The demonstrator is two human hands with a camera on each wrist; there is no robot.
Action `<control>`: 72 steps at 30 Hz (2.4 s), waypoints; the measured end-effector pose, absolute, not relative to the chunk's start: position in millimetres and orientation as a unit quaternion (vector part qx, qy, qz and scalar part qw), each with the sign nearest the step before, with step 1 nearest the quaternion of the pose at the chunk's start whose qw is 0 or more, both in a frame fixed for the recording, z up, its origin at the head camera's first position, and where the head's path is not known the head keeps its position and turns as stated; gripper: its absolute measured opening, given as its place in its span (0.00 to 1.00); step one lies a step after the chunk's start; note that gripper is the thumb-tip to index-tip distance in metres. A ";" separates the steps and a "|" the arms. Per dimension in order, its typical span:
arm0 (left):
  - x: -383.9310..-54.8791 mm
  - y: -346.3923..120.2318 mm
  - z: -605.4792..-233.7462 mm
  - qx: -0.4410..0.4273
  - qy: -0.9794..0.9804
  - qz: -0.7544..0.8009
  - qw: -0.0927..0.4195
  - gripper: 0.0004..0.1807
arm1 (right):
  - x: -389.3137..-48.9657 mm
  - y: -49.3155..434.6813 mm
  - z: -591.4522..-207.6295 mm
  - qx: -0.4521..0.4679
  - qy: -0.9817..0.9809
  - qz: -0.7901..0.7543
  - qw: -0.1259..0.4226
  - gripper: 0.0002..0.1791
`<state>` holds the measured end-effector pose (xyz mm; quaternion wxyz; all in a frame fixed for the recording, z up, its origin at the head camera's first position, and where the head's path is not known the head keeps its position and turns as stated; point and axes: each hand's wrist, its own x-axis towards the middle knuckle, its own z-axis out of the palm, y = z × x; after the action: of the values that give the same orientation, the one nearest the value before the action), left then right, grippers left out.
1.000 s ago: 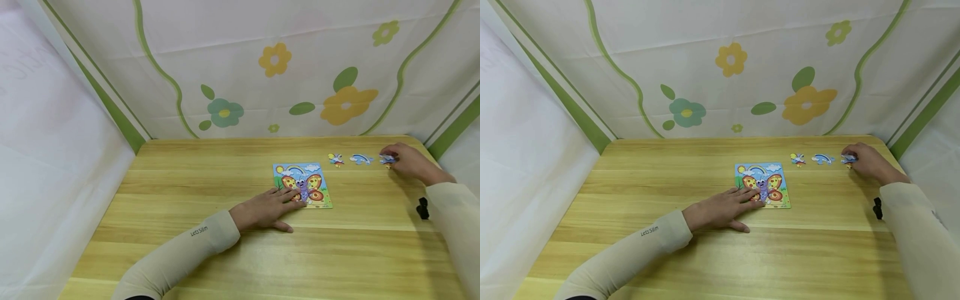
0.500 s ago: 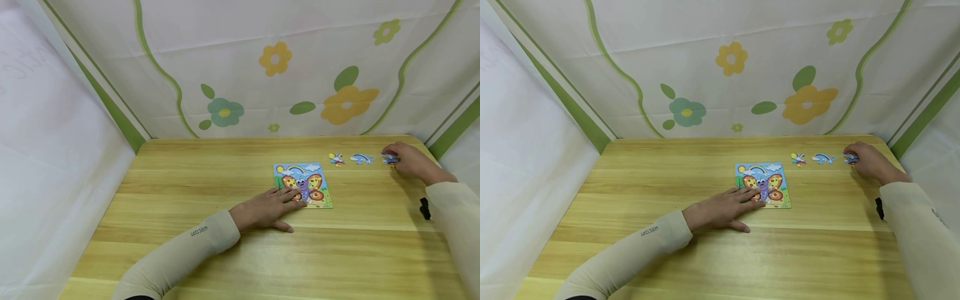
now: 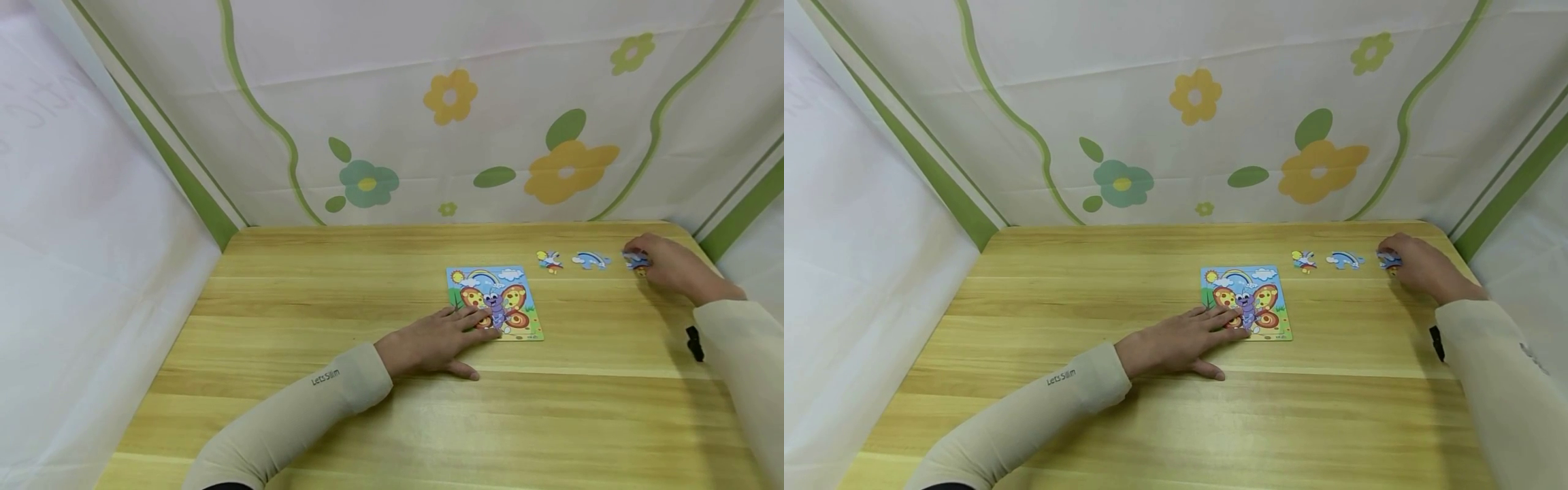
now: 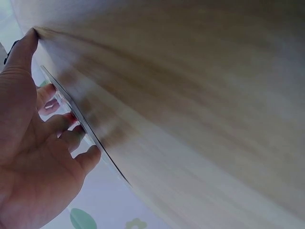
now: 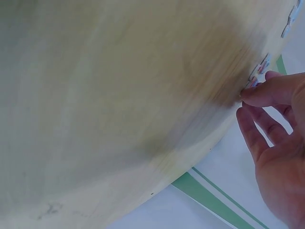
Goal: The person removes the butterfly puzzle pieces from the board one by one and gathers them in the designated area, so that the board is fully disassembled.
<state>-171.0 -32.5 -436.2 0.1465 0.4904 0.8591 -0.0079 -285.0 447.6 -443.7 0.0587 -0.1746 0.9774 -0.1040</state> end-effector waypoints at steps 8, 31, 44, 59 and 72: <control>-171.4 -32.6 -435.3 0.493 0.858 -0.016 0.142 0.44 | -285.4 439.8 -442.3 -0.189 0.976 -0.102 0.042 0.28; -161.3 -38.6 -433.8 0.479 0.867 -0.024 0.134 0.43 | -273.9 349.6 -419.2 -0.233 0.964 -0.129 0.000 0.20; -149.1 -52.6 -428.8 0.458 0.877 -0.027 0.143 0.41 | -259.3 292.1 -416.6 -0.273 0.945 -0.181 0.003 0.19; -148.3 -55.9 -427.0 0.453 0.879 -0.028 0.147 0.41 | -245.4 231.5 -420.0 -0.317 0.917 -0.235 0.053 0.20; -148.7 -56.2 -426.1 0.450 0.879 -0.014 0.160 0.41 | -237.4 197.4 -430.2 -0.344 0.897 -0.264 0.084 0.20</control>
<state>-148.7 -56.2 -426.1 0.1597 0.4498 0.8787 -0.0139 -237.4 197.4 -430.2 0.0843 -0.3436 0.8974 -0.2635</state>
